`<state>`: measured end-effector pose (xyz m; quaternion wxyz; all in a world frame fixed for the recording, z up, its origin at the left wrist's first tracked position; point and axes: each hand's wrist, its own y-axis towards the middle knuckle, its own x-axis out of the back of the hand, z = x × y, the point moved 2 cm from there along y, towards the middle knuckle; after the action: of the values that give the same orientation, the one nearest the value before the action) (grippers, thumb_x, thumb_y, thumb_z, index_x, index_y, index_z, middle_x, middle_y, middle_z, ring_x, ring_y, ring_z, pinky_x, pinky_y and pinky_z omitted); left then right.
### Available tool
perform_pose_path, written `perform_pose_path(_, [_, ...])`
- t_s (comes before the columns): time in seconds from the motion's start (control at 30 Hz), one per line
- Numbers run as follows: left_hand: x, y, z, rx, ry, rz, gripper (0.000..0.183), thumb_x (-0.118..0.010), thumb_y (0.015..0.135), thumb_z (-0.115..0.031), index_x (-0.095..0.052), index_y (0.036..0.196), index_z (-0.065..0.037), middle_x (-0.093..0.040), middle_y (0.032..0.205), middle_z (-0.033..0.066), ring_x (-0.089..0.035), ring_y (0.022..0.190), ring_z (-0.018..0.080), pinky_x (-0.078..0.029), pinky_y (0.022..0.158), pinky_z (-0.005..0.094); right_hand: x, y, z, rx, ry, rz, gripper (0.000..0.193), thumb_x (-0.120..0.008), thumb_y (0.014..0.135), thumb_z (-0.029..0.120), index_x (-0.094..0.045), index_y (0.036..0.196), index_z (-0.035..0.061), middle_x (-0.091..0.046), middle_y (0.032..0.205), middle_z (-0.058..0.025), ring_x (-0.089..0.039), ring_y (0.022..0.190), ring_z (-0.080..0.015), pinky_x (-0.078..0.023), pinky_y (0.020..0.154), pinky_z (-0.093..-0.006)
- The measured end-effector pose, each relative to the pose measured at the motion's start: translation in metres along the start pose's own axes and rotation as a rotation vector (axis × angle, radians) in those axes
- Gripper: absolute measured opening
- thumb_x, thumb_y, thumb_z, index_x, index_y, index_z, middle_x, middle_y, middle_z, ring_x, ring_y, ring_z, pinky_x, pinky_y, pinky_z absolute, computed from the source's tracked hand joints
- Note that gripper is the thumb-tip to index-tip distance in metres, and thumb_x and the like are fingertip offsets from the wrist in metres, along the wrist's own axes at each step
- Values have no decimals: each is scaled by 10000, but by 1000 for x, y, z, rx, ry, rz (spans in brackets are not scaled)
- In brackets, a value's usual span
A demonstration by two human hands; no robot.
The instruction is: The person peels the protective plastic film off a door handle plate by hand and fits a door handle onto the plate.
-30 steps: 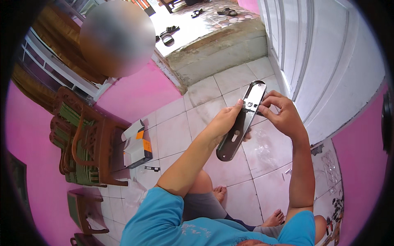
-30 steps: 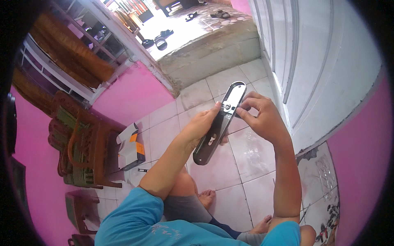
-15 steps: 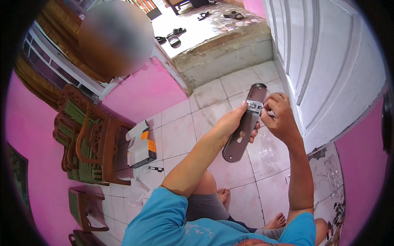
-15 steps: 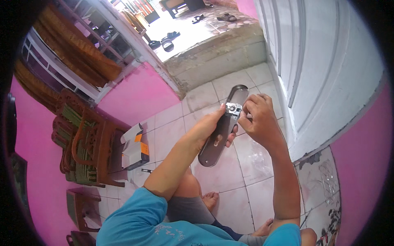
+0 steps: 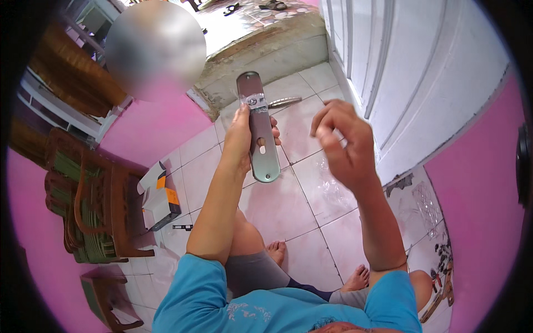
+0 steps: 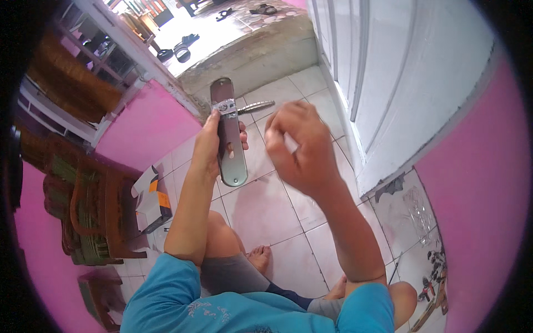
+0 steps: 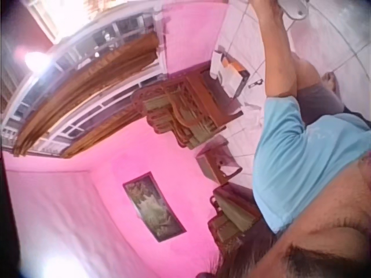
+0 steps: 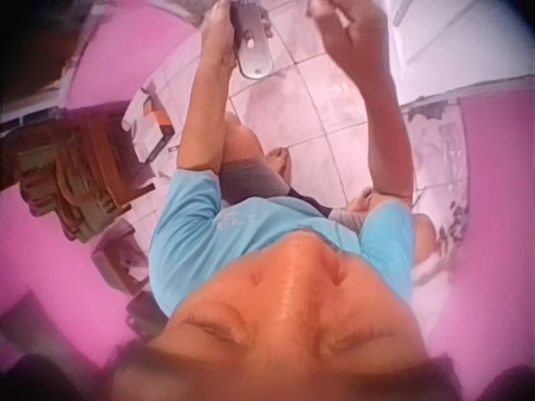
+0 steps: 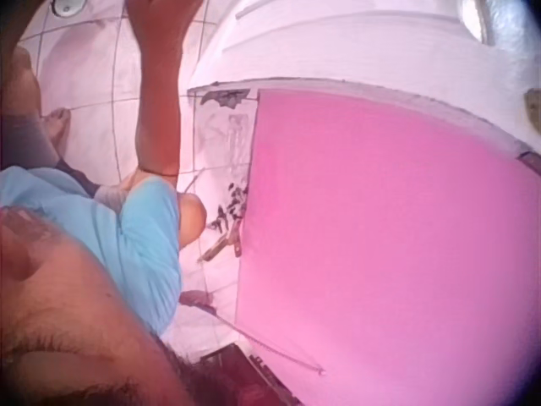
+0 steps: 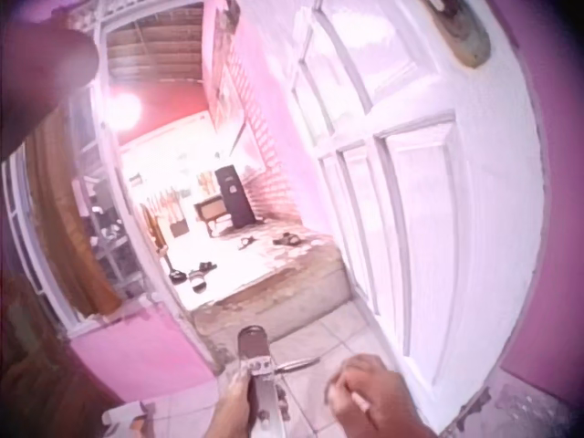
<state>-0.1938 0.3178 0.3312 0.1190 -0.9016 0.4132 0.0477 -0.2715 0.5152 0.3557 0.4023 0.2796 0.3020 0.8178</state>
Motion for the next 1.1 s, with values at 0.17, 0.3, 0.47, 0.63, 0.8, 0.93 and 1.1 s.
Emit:
perform_pose_path(0.17, [-16,-22,6,61,8,184,630,-228,1073,-555,-531,1111,-5,-646,876,156,-683,683,256,-601,557,426,8,4,-7,-354,-213,4,102,-611,936,109,-629,898,16,-661,882,-149,-622,734,-292,-492,690,-382])
perform_pose_path(0.3, [-23,-27,14,75,34,200,731,-166,1055,-613,-571,1084,-5,-644,874,142,-674,670,253,-601,601,424,-12,-9,-16,-293,-270,19,190,-646,931,154,-641,1062,17,-694,982,-177,-701,844,-315,-530,716,-425])
perform_pose_path(0.47, [-30,-32,14,-14,61,229,750,-151,1047,-638,-557,1110,-11,-642,879,144,-670,660,249,-603,628,393,-21,-13,-20,-384,-241,50,254,-683,896,159,-637,1098,10,-682,1025,-156,-694,799,-305,-537,723,-416])
perform_pose_path(0.63, [-36,-34,23,-83,67,200,764,-150,1039,-663,-538,1152,-15,-638,895,126,-678,733,224,-589,615,366,-33,-18,-31,-275,-316,-30,249,-712,871,168,-653,1062,19,-659,1020,-129,-686,773,-300,-541,714,-412])
perform_pose_path(0.8, [-42,-39,28,-126,76,255,740,-168,1051,-649,-543,1194,-27,-623,952,54,-630,847,144,-548,667,313,-39,-21,-40,-171,-419,-61,142,-669,875,100,-650,997,30,-640,950,-113,-655,823,-316,-532,739,-418])
perform_pose_path(0.93, [-31,-30,40,-120,137,275,723,-150,1059,-634,-549,1191,-45,-606,945,31,-575,778,113,-501,659,284,-46,-23,-41,-81,-544,-26,95,-629,888,70,-623,963,12,-618,949,-121,-637,873,-316,-525,759,-429])
perform_pose_path(1.1, [-31,-33,45,-131,250,100,577,-290,1071,-588,-581,1100,-90,-622,897,28,-571,787,115,-459,676,281,-57,-30,-54,-83,-482,-97,133,-553,894,42,-545,1007,-28,-574,1012,-168,-604,933,-341,-513,770,-441])
